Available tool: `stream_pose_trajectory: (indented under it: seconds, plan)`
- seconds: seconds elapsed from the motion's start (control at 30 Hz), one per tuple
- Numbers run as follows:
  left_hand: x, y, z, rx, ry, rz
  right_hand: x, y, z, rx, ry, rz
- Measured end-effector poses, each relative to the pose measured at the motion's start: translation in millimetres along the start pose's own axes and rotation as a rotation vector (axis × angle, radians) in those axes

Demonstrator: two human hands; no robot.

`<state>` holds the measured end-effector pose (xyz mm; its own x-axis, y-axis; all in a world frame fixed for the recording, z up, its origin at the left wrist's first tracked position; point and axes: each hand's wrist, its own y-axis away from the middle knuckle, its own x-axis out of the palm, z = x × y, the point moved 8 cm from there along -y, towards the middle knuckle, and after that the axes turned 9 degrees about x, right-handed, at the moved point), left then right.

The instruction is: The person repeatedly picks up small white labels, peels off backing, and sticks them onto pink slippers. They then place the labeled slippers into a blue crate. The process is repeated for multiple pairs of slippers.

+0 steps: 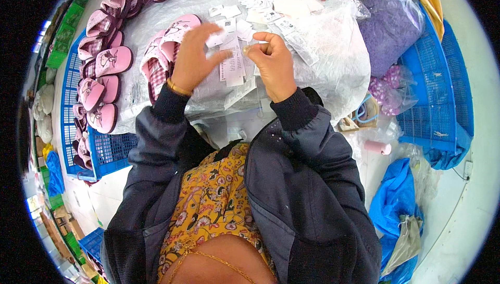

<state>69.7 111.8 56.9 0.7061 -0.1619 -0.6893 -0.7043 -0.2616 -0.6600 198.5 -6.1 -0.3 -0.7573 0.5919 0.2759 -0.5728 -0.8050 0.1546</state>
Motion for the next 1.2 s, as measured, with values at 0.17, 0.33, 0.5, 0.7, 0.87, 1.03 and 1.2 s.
stream_pose_trajectory:
  seconds: [0.17, 0.33, 0.5, 0.7, 0.87, 1.03, 1.2]
  plan:
    - [24.4, 44.2, -44.5, 0.092, -0.007, 0.404, 0.4, 8.0, 2.7, 0.005, 0.0, -0.013]
    - [26.0, 50.4, -44.9, 0.072, -0.032, 0.31, -0.2, 18.5, 2.5, 0.027, -0.027, 0.003]
    - [14.5, 66.8, -11.2, -0.321, 0.332, -0.042, 6.9, 33.9, -5.2, 0.091, 0.033, 0.094]
    - [29.8, 83.2, -11.7, -0.756, 0.9, -0.139, 18.2, 43.2, -13.5, 0.152, 0.169, 0.13]
    - [29.0, 82.4, -21.6, -0.718, 0.912, -0.134, 18.2, 41.1, -17.7, 0.142, 0.167, 0.145]
    - [26.5, 81.0, -26.0, -0.667, 0.798, -0.071, 16.9, 42.5, -19.8, 0.153, 0.132, 0.143]
    - [23.6, 79.6, -30.5, -0.555, 0.733, -0.084, 14.7, 43.6, -24.8, 0.178, 0.135, 0.153]
